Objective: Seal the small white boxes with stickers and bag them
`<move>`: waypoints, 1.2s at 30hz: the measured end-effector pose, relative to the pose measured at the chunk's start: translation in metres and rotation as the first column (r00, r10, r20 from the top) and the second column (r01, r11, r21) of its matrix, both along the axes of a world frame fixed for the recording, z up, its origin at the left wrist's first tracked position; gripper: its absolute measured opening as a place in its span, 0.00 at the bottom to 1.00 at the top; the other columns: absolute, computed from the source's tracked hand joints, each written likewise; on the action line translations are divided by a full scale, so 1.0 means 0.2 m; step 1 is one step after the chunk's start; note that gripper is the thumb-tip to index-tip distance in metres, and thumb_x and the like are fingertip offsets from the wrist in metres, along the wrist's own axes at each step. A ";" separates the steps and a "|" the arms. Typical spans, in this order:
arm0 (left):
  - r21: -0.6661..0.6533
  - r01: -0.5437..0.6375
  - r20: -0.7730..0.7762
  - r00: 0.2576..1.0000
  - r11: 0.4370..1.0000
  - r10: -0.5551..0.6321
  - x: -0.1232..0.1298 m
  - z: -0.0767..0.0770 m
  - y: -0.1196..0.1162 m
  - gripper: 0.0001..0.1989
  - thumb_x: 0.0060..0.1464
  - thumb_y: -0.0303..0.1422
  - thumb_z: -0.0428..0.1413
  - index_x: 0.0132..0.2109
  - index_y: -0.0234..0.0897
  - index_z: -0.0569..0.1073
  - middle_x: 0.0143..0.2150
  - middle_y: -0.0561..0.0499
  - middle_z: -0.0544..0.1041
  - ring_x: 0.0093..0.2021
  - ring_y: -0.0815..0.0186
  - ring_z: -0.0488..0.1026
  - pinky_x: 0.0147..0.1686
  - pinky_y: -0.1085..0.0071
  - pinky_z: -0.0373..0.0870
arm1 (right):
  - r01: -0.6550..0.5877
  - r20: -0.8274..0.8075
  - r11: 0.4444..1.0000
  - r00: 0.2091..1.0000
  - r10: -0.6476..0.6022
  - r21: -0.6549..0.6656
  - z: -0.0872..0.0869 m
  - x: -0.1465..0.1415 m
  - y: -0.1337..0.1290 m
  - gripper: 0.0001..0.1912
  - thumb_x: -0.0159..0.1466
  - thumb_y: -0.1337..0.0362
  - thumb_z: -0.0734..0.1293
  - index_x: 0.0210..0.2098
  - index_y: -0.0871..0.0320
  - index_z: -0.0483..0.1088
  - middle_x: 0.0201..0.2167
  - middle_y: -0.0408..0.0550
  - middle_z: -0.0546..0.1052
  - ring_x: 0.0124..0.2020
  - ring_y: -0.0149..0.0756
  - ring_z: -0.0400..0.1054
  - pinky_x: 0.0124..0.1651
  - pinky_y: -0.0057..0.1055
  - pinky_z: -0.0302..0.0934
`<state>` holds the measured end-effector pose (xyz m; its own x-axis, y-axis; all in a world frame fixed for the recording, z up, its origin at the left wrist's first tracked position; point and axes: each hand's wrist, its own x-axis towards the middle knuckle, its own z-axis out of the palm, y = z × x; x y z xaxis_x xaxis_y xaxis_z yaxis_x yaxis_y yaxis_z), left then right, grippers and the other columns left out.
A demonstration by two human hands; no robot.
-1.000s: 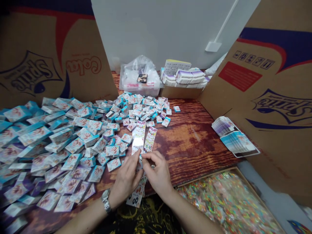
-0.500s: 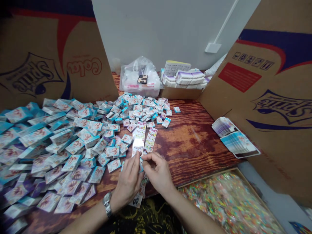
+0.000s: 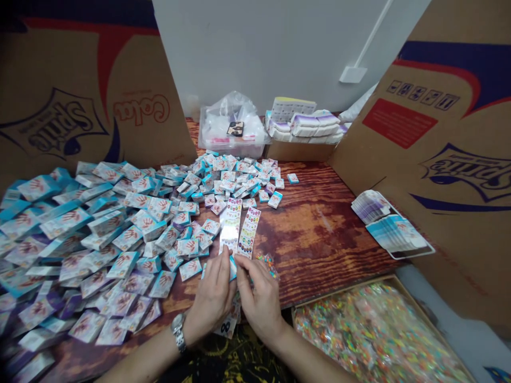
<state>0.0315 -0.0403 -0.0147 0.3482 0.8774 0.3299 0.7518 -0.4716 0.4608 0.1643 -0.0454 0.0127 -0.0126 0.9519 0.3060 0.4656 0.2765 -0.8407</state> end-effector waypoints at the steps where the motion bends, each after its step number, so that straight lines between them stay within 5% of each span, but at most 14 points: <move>1: -0.010 -0.004 -0.007 1.000 1.000 0.003 0.00 0.00 0.00 0.34 0.61 0.29 0.41 0.67 0.25 0.31 0.54 0.30 0.65 0.52 0.51 0.64 0.47 0.54 0.66 | 0.021 0.001 1.000 1.000 -0.021 0.014 -0.01 -0.01 -0.01 0.12 0.65 0.67 0.60 0.47 0.54 0.69 0.43 0.51 0.75 0.45 0.39 0.70 0.47 0.35 0.66; 11: 0.002 -0.005 -0.058 0.998 1.000 0.005 -0.01 -0.01 -0.01 0.35 0.61 0.28 0.42 0.67 0.27 0.29 0.55 0.30 0.65 0.53 0.50 0.64 0.47 0.55 0.66 | 0.045 -0.013 0.998 0.999 -0.045 0.036 -0.03 -0.04 -0.05 0.12 0.65 0.69 0.60 0.47 0.54 0.67 0.41 0.50 0.75 0.43 0.38 0.71 0.46 0.35 0.66; 16: 0.018 -0.019 -0.076 0.997 1.000 0.020 -0.06 0.00 0.00 0.35 0.60 0.27 0.41 0.67 0.29 0.30 0.58 0.30 0.62 0.55 0.50 0.62 0.46 0.56 0.67 | -0.140 0.020 0.990 0.990 0.140 0.021 -0.05 -0.03 -0.05 0.14 0.66 0.69 0.58 0.50 0.55 0.66 0.45 0.53 0.74 0.49 0.39 0.68 0.52 0.39 0.63; 19: 0.036 0.007 -0.135 0.991 0.999 -0.002 -0.15 0.03 0.06 0.34 0.60 0.31 0.45 0.67 0.30 0.38 0.55 0.34 0.66 0.50 0.52 0.65 0.43 0.59 0.69 | -0.212 0.008 0.971 0.977 0.215 -0.112 -0.08 0.08 0.06 0.14 0.67 0.66 0.58 0.51 0.55 0.65 0.45 0.50 0.75 0.47 0.37 0.70 0.50 0.36 0.64; 22: 0.087 -0.103 -0.259 0.958 0.991 0.122 -0.30 0.04 0.16 0.29 0.59 0.33 0.47 0.65 0.30 0.50 0.50 0.35 0.70 0.46 0.52 0.67 0.40 0.58 0.70 | -0.109 0.180 0.988 0.976 0.127 -0.107 -0.14 0.24 0.22 0.15 0.65 0.63 0.60 0.51 0.57 0.66 0.50 0.53 0.72 0.51 0.41 0.67 0.51 0.39 0.62; 26: 0.157 -0.181 -0.411 0.882 0.971 0.231 -0.43 0.02 0.25 0.23 0.58 0.31 0.47 0.60 0.32 0.60 0.55 0.32 0.67 0.54 0.43 0.63 0.47 0.45 0.64 | -0.083 0.312 0.970 0.938 0.153 -0.226 -0.22 0.33 0.33 0.15 0.63 0.61 0.61 0.49 0.57 0.67 0.38 0.50 0.76 0.39 0.41 0.71 0.42 0.37 0.64; 30: 0.179 -0.117 -0.355 0.918 0.977 0.175 -0.36 0.00 0.23 0.20 0.58 0.30 0.48 0.57 0.31 0.64 0.58 0.33 0.64 0.60 0.43 0.57 0.52 0.43 0.58 | -0.106 0.127 0.892 0.976 0.178 -0.439 -0.30 0.27 0.30 0.18 0.61 0.58 0.63 0.50 0.56 0.65 0.22 0.40 0.74 0.24 0.35 0.69 0.28 0.29 0.60; 33: 0.040 -0.005 -0.212 0.977 0.999 0.013 -0.24 0.00 0.17 0.17 0.59 0.30 0.48 0.55 0.32 0.65 0.49 0.38 0.71 0.50 0.54 0.67 0.48 0.54 0.67 | -0.107 -0.175 0.825 0.985 0.010 -0.555 -0.37 0.19 0.26 0.23 0.56 0.56 0.67 0.48 0.57 0.63 0.18 0.35 0.69 0.18 0.31 0.64 0.23 0.25 0.55; 36: -0.127 0.032 -0.050 0.998 0.991 -0.039 -0.14 -0.02 0.14 0.16 0.60 0.30 0.47 0.54 0.33 0.65 0.44 0.42 0.73 0.45 0.58 0.69 0.45 0.57 0.69 | -0.159 -0.453 0.764 0.871 -0.189 -0.625 -0.40 0.14 0.24 0.29 0.52 0.56 0.70 0.50 0.59 0.59 0.19 0.35 0.70 0.17 0.28 0.61 0.22 0.23 0.54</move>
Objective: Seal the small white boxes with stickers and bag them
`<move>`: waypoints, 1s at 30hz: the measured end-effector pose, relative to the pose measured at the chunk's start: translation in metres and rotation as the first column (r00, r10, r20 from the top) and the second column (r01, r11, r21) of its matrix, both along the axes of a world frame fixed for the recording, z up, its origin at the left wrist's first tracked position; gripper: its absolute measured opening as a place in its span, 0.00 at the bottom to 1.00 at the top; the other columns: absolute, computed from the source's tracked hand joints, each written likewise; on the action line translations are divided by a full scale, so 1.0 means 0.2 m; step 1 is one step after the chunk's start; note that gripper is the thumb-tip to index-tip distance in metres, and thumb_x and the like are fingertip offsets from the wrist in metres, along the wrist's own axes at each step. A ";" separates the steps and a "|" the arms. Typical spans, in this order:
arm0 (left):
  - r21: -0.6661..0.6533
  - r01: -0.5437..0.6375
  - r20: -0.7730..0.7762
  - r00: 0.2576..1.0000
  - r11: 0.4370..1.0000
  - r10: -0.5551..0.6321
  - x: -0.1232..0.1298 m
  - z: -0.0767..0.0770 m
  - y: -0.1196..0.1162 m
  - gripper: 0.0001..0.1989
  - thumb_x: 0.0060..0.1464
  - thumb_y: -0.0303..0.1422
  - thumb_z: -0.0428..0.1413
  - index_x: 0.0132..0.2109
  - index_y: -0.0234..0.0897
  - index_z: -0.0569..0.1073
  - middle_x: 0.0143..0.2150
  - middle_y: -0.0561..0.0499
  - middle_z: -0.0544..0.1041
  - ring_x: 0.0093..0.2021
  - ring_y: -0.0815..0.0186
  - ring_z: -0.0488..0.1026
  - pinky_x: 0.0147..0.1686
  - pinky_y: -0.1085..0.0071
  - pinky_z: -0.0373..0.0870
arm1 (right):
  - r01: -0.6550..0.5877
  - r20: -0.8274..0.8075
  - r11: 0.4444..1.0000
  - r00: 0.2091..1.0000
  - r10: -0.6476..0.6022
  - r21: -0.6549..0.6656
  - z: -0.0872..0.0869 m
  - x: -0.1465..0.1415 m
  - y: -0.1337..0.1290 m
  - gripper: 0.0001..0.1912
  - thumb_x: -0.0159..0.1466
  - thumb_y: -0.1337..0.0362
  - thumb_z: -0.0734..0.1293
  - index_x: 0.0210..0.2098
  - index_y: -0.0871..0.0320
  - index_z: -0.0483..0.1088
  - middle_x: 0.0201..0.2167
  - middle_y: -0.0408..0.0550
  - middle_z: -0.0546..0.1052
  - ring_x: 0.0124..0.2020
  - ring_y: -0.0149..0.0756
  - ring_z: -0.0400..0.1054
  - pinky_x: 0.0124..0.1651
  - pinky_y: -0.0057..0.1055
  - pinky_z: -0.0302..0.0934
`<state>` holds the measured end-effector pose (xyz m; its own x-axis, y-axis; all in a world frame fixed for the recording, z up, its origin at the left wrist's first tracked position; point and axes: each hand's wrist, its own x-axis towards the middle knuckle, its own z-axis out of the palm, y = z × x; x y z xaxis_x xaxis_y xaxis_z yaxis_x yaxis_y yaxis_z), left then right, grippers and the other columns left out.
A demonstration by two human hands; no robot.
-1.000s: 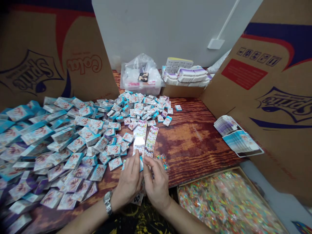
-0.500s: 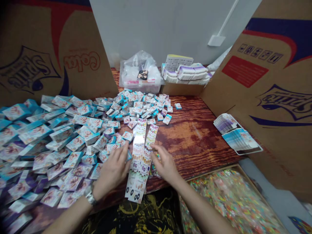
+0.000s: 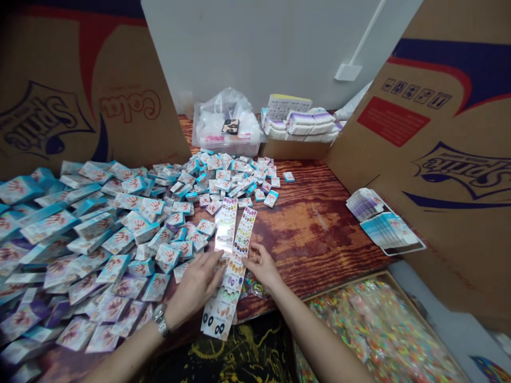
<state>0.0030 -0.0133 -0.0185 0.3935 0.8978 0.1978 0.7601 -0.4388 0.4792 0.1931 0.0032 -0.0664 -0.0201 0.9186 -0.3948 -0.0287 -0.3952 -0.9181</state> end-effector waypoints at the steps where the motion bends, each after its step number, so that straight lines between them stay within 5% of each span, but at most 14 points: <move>1: -0.049 -0.004 0.059 0.998 0.999 0.007 0.02 -0.01 0.00 0.16 0.60 0.30 0.47 0.55 0.33 0.64 0.45 0.42 0.73 0.46 0.57 0.69 0.46 0.56 0.68 | 0.036 -0.062 0.999 0.997 -0.036 -0.010 0.01 -0.01 0.00 0.30 0.52 0.56 0.71 0.50 0.59 0.58 0.20 0.35 0.70 0.18 0.27 0.61 0.22 0.23 0.54; 4: -0.227 -0.010 0.292 0.953 0.974 0.078 0.06 -0.02 0.01 0.22 0.60 0.32 0.48 0.60 0.33 0.58 0.49 0.40 0.72 0.50 0.56 0.69 0.49 0.54 0.66 | 0.070 -0.135 0.993 0.989 -0.057 0.096 0.07 -0.01 -0.02 0.33 0.53 0.57 0.71 0.54 0.56 0.56 0.23 0.36 0.70 0.22 0.28 0.64 0.27 0.24 0.58; 7: -0.443 0.073 0.580 0.783 0.893 0.224 0.08 0.01 0.05 0.26 0.57 0.34 0.52 0.60 0.34 0.55 0.48 0.40 0.72 0.46 0.59 0.71 0.44 0.60 0.69 | -0.020 -0.068 0.968 0.997 0.039 0.252 0.17 0.01 -0.04 0.33 0.58 0.58 0.68 0.59 0.53 0.51 0.24 0.36 0.68 0.24 0.28 0.64 0.28 0.25 0.59; 10: -0.548 0.197 0.736 0.576 0.813 0.356 0.10 0.06 0.07 0.25 0.55 0.33 0.54 0.58 0.34 0.57 0.39 0.47 0.73 0.38 0.65 0.72 0.37 0.68 0.69 | -0.200 0.217 0.905 0.968 0.125 0.374 0.28 0.03 -0.06 0.26 0.62 0.58 0.64 0.58 0.53 0.56 0.28 0.41 0.69 0.27 0.31 0.66 0.31 0.27 0.62; 12: -0.557 0.233 0.764 0.519 0.797 0.383 0.11 0.10 0.07 0.26 0.54 0.33 0.55 0.58 0.35 0.58 0.34 0.52 0.72 0.32 0.69 0.70 0.33 0.72 0.67 | -0.346 0.492 0.811 0.867 0.083 0.472 0.36 0.05 -0.05 0.22 0.62 0.58 0.65 0.55 0.53 0.62 0.38 0.48 0.71 0.38 0.37 0.67 0.40 0.33 0.64; 15: -0.524 0.263 0.783 0.524 0.810 0.336 0.11 0.15 0.06 0.26 0.54 0.34 0.55 0.58 0.36 0.57 0.33 0.53 0.73 0.31 0.70 0.69 0.33 0.72 0.66 | -0.544 0.725 0.605 0.684 -0.080 0.581 0.45 0.06 -0.03 0.19 0.61 0.58 0.67 0.51 0.54 0.68 0.50 0.55 0.67 0.53 0.46 0.60 0.51 0.42 0.60; 17: -0.480 0.221 0.774 0.561 0.849 0.292 0.10 0.19 0.04 0.25 0.56 0.34 0.54 0.58 0.37 0.57 0.36 0.50 0.74 0.35 0.67 0.71 0.38 0.69 0.66 | -0.637 0.772 0.500 0.626 -0.109 0.587 0.49 0.06 -0.01 0.13 0.63 0.61 0.66 0.47 0.55 0.70 0.46 0.53 0.72 0.49 0.43 0.63 0.49 0.41 0.60; 20: -0.354 -0.024 0.712 0.641 0.935 0.286 0.08 0.26 -0.01 0.18 0.56 0.36 0.54 0.53 0.39 0.65 0.42 0.48 0.73 0.42 0.64 0.70 0.44 0.67 0.64 | -0.654 0.775 0.450 0.613 -0.157 0.608 0.56 0.07 0.01 0.07 0.65 0.66 0.63 0.41 0.57 0.71 0.33 0.47 0.76 0.36 0.36 0.68 0.41 0.35 0.62; 22: -0.351 -0.089 0.672 0.669 0.932 0.317 0.05 0.28 -0.05 0.12 0.57 0.39 0.53 0.45 0.37 0.71 0.39 0.48 0.74 0.40 0.65 0.69 0.42 0.69 0.64 | -0.592 0.717 0.425 0.653 -0.245 0.685 0.60 0.08 0.01 0.07 0.64 0.68 0.63 0.41 0.58 0.71 0.32 0.48 0.76 0.35 0.35 0.69 0.40 0.35 0.63; 24: -0.523 0.084 0.688 0.630 0.848 0.362 0.04 0.29 -0.08 0.16 0.59 0.44 0.49 0.38 0.35 0.73 0.31 0.49 0.73 0.32 0.66 0.69 0.35 0.70 0.65 | -0.557 0.656 0.356 0.696 -0.293 0.750 0.65 0.10 -0.01 0.09 0.63 0.71 0.64 0.43 0.58 0.71 0.35 0.49 0.77 0.38 0.36 0.69 0.42 0.35 0.64; 25: -0.617 0.222 0.710 0.570 0.755 0.412 0.04 0.28 -0.08 0.20 0.60 0.46 0.46 0.37 0.34 0.73 0.29 0.49 0.73 0.30 0.66 0.69 0.32 0.71 0.65 | -0.572 0.650 0.314 0.705 -0.283 0.758 0.66 0.10 -0.03 0.11 0.62 0.72 0.64 0.44 0.58 0.71 0.36 0.50 0.77 0.39 0.36 0.69 0.43 0.35 0.64; 28: -0.678 0.545 0.702 0.284 0.493 0.653 0.06 0.25 -0.05 0.23 0.60 0.48 0.43 0.44 0.34 0.72 0.34 0.46 0.75 0.32 0.64 0.72 0.31 0.69 0.68 | -0.698 0.720 0.176 0.680 -0.140 0.694 0.70 0.08 -0.11 0.11 0.62 0.73 0.64 0.44 0.60 0.71 0.37 0.50 0.77 0.42 0.37 0.69 0.44 0.34 0.65; 30: -0.669 0.589 0.630 0.125 0.454 0.766 0.08 0.22 -0.01 0.18 0.59 0.44 0.47 0.47 0.34 0.70 0.37 0.45 0.76 0.35 0.62 0.74 0.34 0.68 0.70 | -0.762 0.768 0.113 0.640 -0.016 0.638 0.70 0.05 -0.17 0.09 0.64 0.71 0.63 0.43 0.61 0.71 0.35 0.49 0.78 0.40 0.35 0.69 0.43 0.32 0.65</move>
<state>0.0188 -0.0147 0.0262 0.4198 0.7989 -0.4307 -0.5457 0.6014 0.5836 0.2033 -0.0315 0.0736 -0.6745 0.4967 0.5463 0.3719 0.8677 -0.3298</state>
